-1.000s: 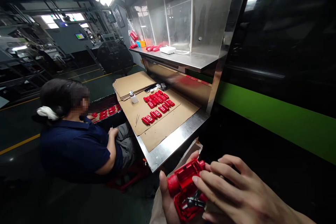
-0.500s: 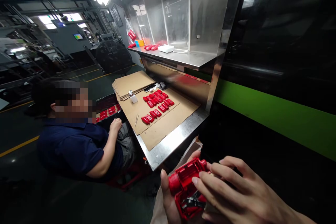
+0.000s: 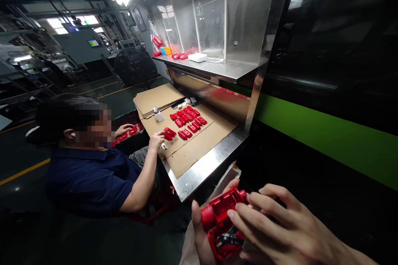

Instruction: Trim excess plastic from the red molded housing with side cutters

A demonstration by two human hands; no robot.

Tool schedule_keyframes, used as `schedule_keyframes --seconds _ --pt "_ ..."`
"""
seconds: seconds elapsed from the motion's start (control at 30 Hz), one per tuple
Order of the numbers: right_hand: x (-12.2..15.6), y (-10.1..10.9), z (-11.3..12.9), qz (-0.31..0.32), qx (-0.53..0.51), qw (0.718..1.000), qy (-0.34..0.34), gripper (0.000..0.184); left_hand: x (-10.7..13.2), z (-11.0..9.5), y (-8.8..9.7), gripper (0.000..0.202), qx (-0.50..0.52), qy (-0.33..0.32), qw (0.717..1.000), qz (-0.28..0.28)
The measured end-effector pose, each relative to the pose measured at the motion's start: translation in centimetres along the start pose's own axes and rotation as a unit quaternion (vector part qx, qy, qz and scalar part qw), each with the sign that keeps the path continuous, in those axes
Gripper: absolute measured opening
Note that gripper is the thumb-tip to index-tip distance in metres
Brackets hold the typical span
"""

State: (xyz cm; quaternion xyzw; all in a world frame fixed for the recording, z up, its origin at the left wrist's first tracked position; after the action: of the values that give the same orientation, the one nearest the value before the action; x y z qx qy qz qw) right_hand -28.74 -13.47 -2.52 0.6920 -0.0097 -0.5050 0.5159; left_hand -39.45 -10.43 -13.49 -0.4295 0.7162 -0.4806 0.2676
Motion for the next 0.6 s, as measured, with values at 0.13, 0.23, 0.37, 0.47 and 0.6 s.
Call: schedule_keyframes --seconds 0.13,0.23,0.37,0.47,0.6 --pt "-0.1 -0.1 0.0 0.006 -0.009 1.000 -0.003 0.029 0.1 0.4 0.0 0.091 0.010 0.026 1.000 -0.001" --pt "-0.3 -0.2 -0.1 0.011 -0.018 1.000 -0.003 0.028 0.0 0.7 -0.5 0.088 0.019 0.038 0.999 0.025" --pt "-0.3 -0.5 -0.3 0.018 -0.024 1.000 -0.005 0.031 -0.4 1.0 -1.7 0.078 0.071 0.049 0.991 0.105" --pt "-0.1 -0.7 -0.2 0.022 -0.014 1.000 0.000 0.030 -0.6 1.0 -2.0 0.074 0.092 0.052 0.986 0.128" --pt "0.1 -0.6 -0.2 0.024 -0.011 1.000 0.003 0.029 -0.6 1.0 -1.8 0.074 0.105 0.047 0.986 0.124"
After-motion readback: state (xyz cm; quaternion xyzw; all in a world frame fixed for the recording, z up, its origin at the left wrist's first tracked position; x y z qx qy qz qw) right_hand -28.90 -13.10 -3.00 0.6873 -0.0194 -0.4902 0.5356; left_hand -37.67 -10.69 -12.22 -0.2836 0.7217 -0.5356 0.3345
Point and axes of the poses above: each hand's wrist, its own x-axis away from the middle knuckle, its own y-axis out of the back of the hand, z = x × y, the point moved 6 cm from there along -x, towards the middle knuckle, and after that the axes turned 5 degrees about -y, right-handed, at the moved point
